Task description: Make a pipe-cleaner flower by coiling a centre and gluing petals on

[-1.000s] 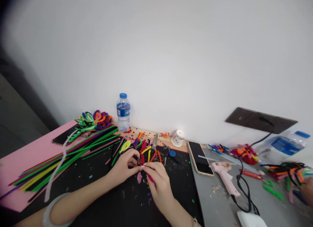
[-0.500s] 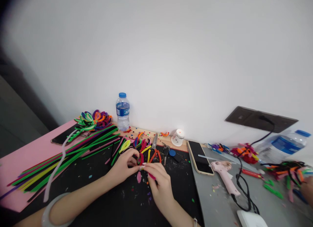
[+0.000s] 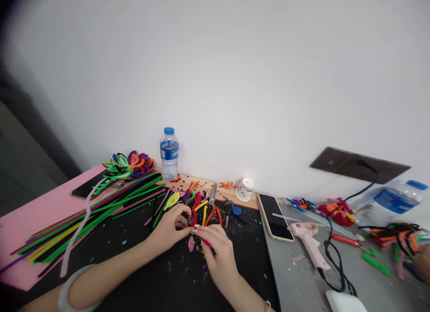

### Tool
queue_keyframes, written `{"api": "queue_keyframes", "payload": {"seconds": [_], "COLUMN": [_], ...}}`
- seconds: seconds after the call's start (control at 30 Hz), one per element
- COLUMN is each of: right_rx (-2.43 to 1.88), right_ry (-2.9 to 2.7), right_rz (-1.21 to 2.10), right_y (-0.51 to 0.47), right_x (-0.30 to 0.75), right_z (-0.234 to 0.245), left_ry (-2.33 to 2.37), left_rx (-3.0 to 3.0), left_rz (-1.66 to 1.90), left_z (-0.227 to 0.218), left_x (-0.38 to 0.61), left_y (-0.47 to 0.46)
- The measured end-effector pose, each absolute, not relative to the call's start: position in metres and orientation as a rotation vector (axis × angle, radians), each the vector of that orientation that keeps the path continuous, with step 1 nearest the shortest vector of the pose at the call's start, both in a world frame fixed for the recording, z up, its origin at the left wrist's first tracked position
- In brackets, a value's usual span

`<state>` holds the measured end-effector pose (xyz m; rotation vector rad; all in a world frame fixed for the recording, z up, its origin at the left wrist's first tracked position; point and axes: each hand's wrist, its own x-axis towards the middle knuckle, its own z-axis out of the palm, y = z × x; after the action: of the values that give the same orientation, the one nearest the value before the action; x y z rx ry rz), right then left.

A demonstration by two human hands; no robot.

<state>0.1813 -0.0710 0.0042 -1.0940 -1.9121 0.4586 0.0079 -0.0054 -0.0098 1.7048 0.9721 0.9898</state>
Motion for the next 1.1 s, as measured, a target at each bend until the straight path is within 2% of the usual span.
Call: {"api": "queue_keyframes", "payload": {"seconds": [0.73,1.1], "right_rx": [-1.142,-1.195], "right_ry": [-1.887,-1.564], "right_rz": [0.477,0.708], "right_y": [-0.0696,-0.0716], "right_x": [0.1795,0.1765], "right_z": [0.0064,0.0022], "left_ry": [0.92,0.968], "left_rx": [1.758,1.744], "left_rz": [0.999,1.008], "left_z": [-0.0146,-0.0098], "left_x": [0.0055,0.0065], "left_y": [-0.0034,-0.0041]}}
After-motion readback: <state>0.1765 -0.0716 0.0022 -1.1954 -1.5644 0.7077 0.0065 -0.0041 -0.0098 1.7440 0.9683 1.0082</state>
